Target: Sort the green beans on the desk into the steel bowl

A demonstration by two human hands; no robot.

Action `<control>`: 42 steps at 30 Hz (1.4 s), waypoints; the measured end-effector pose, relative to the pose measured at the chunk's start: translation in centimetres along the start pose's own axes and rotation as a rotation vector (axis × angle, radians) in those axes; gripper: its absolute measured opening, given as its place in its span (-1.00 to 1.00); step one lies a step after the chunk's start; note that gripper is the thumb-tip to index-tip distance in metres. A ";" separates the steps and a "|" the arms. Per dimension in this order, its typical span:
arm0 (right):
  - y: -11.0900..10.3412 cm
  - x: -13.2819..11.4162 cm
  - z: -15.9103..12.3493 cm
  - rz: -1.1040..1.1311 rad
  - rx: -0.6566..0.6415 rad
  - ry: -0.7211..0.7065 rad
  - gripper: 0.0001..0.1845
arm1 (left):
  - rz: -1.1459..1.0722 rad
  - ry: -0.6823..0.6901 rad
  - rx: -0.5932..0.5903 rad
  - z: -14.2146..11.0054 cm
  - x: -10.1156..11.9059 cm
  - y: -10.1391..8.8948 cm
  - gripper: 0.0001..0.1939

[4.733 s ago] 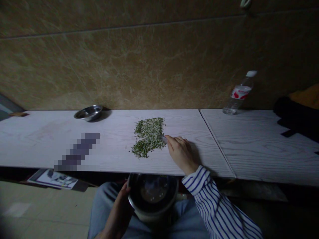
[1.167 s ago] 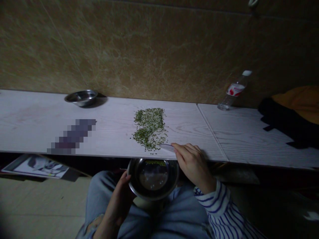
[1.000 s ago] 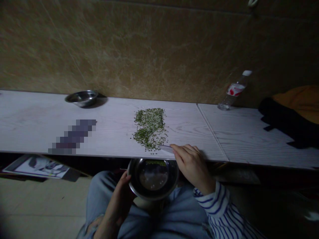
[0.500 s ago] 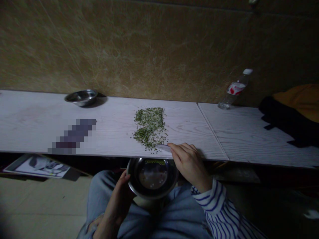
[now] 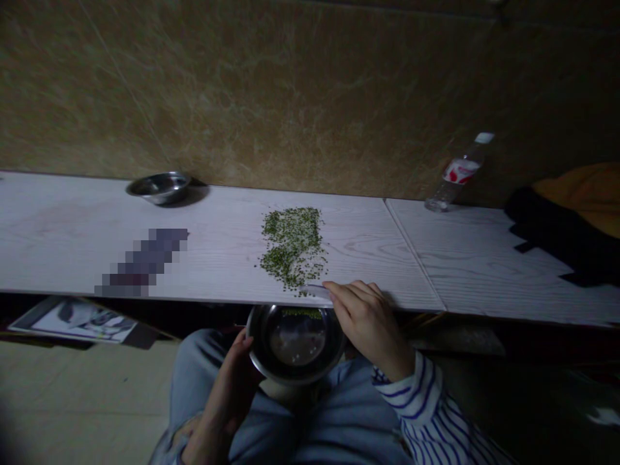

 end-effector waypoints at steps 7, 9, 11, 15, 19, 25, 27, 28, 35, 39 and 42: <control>0.3 -0.6 0.2 0.017 0.004 -0.026 -0.72 | 0.005 0.014 0.002 0.0 0.1 -0.2 -0.54; 0.3 -1.0 0.3 0.024 0.003 -0.035 -0.72 | 0.002 0.008 -0.003 0.0 0.2 -0.1 -0.53; 0.3 -1.4 0.4 0.036 0.004 -0.047 -0.71 | 0.000 -0.002 -0.002 0.0 0.2 0.0 -0.52; 0.2 -2.0 0.5 0.053 0.008 -0.059 -0.71 | 0.000 -0.005 0.012 0.0 0.2 0.0 -0.50; 0.1 -1.6 0.6 0.031 0.054 -0.015 -0.73 | 0.008 -0.001 0.016 0.0 0.2 -0.2 -0.51; 0.4 -1.1 0.9 -0.001 0.068 0.038 -0.73 | -0.004 0.013 0.007 -0.1 0.4 -0.3 -0.54; 0.6 -1.1 0.9 -0.002 0.063 0.039 -0.72 | 0.005 0.008 0.013 0.0 0.4 -0.3 -0.51; 0.7 -1.1 1.0 -0.005 0.062 0.040 -0.72 | 0.009 0.006 0.018 0.0 0.4 -0.4 -0.50; 1.3 -1.1 1.4 -0.027 0.058 0.029 -0.73 | 0.013 0.013 0.025 -0.1 0.6 -0.4 -0.54; 1.4 -1.2 1.8 -0.021 0.052 0.010 -0.73 | 0.025 0.015 0.034 -0.5 1.0 -0.1 -0.53; 1.4 -1.4 2.0 -0.019 0.045 0.007 -0.74 | 0.013 0.025 0.033 -0.5 1.1 0.0 -0.54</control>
Point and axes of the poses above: each hand's wrist, its own z-axis towards the middle knuckle, its own y-axis out of the palm, x = y × z, the point moved 1 cm from there along z, towards the middle knuckle, and after that the axes turned 13 degrees about -y, right-handed, at the moved point
